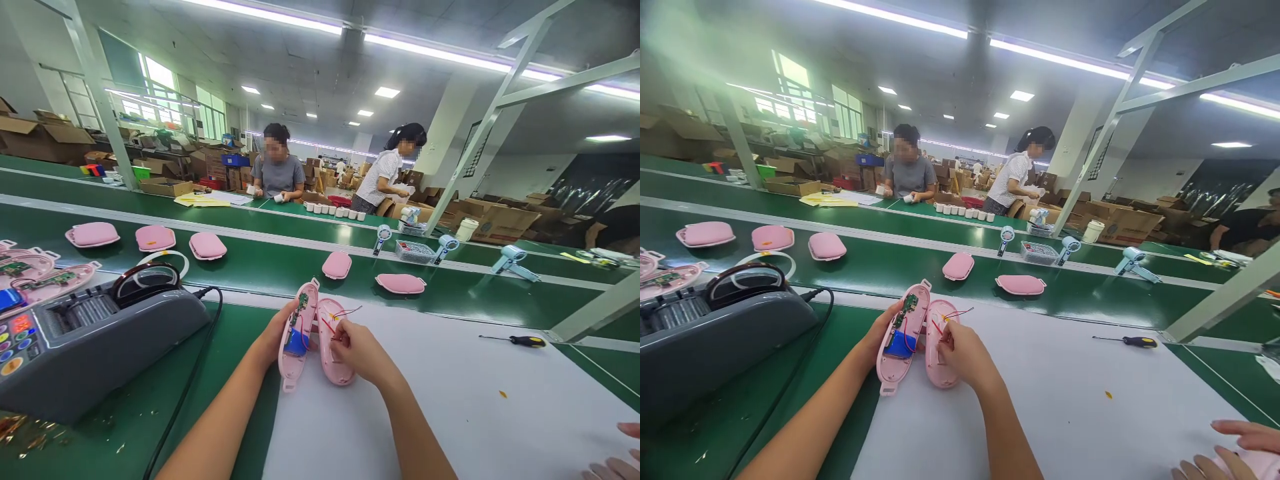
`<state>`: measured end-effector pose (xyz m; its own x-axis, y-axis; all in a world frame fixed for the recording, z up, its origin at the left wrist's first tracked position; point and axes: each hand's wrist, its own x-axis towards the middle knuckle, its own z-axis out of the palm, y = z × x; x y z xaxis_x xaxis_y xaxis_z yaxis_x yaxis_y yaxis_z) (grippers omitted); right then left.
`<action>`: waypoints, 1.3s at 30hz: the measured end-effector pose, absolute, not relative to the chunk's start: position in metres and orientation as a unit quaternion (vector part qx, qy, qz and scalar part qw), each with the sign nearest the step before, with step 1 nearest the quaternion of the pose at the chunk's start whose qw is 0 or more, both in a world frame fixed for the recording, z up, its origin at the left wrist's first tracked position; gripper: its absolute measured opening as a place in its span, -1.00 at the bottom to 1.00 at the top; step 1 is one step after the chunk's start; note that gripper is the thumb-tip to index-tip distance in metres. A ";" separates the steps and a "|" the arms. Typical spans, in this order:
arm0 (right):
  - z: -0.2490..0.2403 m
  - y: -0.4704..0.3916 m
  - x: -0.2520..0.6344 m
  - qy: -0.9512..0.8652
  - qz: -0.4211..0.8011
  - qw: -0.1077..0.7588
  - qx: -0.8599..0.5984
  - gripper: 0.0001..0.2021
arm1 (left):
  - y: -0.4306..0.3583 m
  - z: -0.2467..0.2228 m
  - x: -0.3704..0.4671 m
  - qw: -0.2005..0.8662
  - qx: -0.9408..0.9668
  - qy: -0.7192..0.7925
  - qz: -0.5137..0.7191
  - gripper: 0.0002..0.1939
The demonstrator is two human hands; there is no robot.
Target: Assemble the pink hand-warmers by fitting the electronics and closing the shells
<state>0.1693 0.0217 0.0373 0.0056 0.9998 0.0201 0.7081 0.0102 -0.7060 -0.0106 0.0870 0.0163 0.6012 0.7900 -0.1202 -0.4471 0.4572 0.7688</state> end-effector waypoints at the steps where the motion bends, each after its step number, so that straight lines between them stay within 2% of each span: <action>1: 0.037 0.023 0.170 -0.650 0.251 0.285 -0.659 -0.94 | 0.087 0.015 -0.010 0.820 0.359 0.240 0.377 -0.46; 9: 0.039 0.024 0.176 -0.648 0.234 0.323 -0.649 -0.94 | 0.088 0.014 -0.009 0.812 0.372 0.234 0.384 -0.45; 16: 0.042 0.025 0.165 -0.595 0.313 0.509 -0.538 -0.82 | 0.082 0.015 -0.010 0.815 0.401 0.196 0.369 -0.46; 23: 0.035 0.029 0.157 -0.523 0.384 0.586 -0.485 -0.67 | 0.074 0.020 -0.006 0.801 0.449 0.166 0.361 -0.42; 29: 0.041 0.030 0.154 -0.507 0.398 0.606 -0.465 -0.70 | 0.070 0.021 -0.003 0.788 0.481 0.162 0.350 -0.38; 35: 0.041 0.029 0.153 -0.484 0.443 0.570 -0.495 -0.55 | 0.071 0.019 -0.001 0.797 0.470 0.154 0.347 -0.38; 39: 0.041 0.030 0.154 -0.483 0.436 0.565 -0.507 -0.52 | 0.072 0.018 0.000 0.804 0.458 0.155 0.347 -0.40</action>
